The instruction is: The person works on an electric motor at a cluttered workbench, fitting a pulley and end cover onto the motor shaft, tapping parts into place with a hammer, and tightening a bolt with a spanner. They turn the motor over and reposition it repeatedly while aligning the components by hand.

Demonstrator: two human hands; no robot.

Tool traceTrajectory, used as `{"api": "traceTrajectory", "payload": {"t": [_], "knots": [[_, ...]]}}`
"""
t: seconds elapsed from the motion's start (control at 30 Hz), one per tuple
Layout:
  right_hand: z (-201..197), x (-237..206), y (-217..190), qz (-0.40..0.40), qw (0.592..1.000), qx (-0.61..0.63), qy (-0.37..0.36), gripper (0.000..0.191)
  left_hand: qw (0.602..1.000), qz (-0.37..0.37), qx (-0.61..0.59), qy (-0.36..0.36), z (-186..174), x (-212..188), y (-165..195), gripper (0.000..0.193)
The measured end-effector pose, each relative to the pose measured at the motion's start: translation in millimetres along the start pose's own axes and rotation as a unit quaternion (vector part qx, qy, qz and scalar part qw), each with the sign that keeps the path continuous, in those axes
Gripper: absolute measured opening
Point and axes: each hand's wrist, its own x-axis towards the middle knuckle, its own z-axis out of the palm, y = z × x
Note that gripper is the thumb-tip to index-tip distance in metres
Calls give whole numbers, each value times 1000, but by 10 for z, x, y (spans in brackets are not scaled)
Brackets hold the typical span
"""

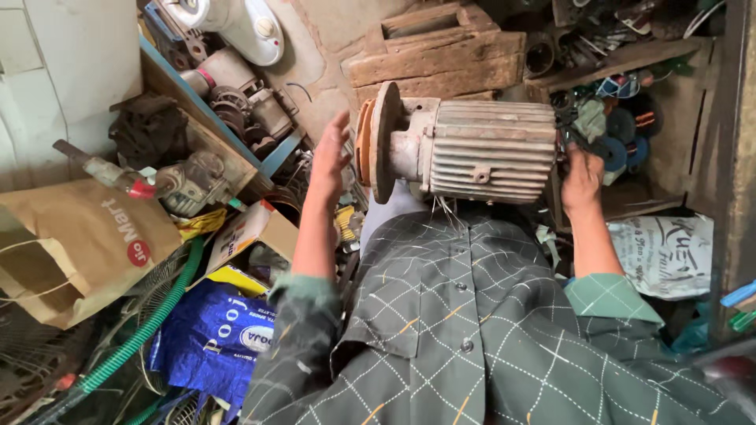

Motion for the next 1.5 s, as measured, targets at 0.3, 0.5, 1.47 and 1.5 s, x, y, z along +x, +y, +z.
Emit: {"api": "traceTrajectory", "payload": {"t": [0.3,0.5,1.47,1.5], "knots": [[100,-207,-1159,-94,973,-206,-49,44,945,161,221,181,382,-203,47,65],[245,-477,-1820,-149,956,-236,-92,39,954,159,176,185,110,-6,-89,55],[-529,48,-1740,-141,984,12,111,22,944,157,192,219,-32,197,-284,38],[-711,172,-1760,-153,979,-33,134,22,938,161,211,224,-34,202,-283,38]]}}
